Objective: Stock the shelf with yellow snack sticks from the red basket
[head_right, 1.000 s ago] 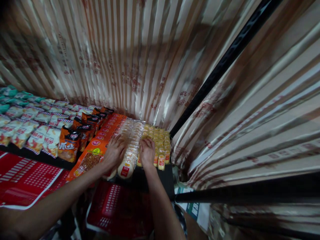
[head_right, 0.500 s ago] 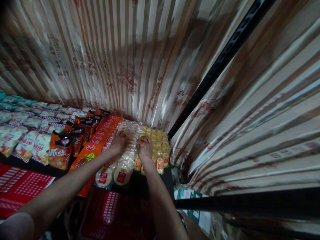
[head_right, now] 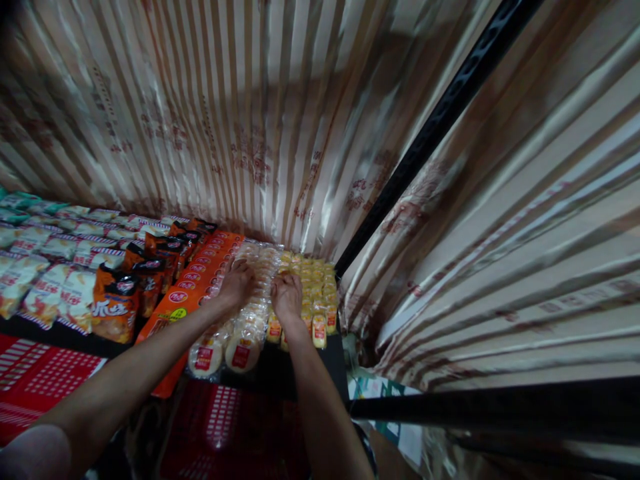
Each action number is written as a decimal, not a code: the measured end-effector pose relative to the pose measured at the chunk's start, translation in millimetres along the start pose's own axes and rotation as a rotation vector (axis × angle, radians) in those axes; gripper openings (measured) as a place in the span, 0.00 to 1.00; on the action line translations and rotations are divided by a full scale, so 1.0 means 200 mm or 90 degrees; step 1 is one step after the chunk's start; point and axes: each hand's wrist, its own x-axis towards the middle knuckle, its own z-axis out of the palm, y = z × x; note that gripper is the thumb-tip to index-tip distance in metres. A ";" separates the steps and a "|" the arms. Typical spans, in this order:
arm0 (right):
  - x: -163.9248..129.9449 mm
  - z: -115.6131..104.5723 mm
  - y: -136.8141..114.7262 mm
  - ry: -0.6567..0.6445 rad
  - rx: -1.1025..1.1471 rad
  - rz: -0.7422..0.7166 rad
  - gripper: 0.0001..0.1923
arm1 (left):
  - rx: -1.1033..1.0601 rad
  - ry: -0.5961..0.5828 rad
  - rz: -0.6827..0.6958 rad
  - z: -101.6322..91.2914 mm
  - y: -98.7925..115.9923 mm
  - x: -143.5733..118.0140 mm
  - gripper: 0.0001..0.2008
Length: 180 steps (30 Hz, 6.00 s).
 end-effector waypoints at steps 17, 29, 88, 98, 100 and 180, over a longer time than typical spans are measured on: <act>-0.06 -0.02 0.03 0.020 0.133 -0.088 0.09 | -0.072 -0.029 0.066 -0.05 -0.06 -0.10 0.11; -0.02 0.03 0.05 -0.001 0.194 -0.100 0.07 | -0.105 -0.055 0.036 -0.05 -0.04 -0.10 0.10; -0.16 -0.03 0.00 0.057 0.163 -0.072 0.08 | -0.113 0.034 0.069 -0.05 -0.03 -0.19 0.10; -0.24 -0.07 -0.02 0.000 0.154 -0.109 0.07 | -0.082 -0.036 0.121 -0.17 -0.03 -0.28 0.08; -0.25 -0.07 -0.02 -0.009 0.155 -0.101 0.06 | -0.071 -0.054 0.133 -0.17 -0.03 -0.29 0.08; -0.34 -0.06 -0.12 0.055 0.158 -0.071 0.07 | 0.015 0.090 0.121 0.09 0.26 -1.03 0.24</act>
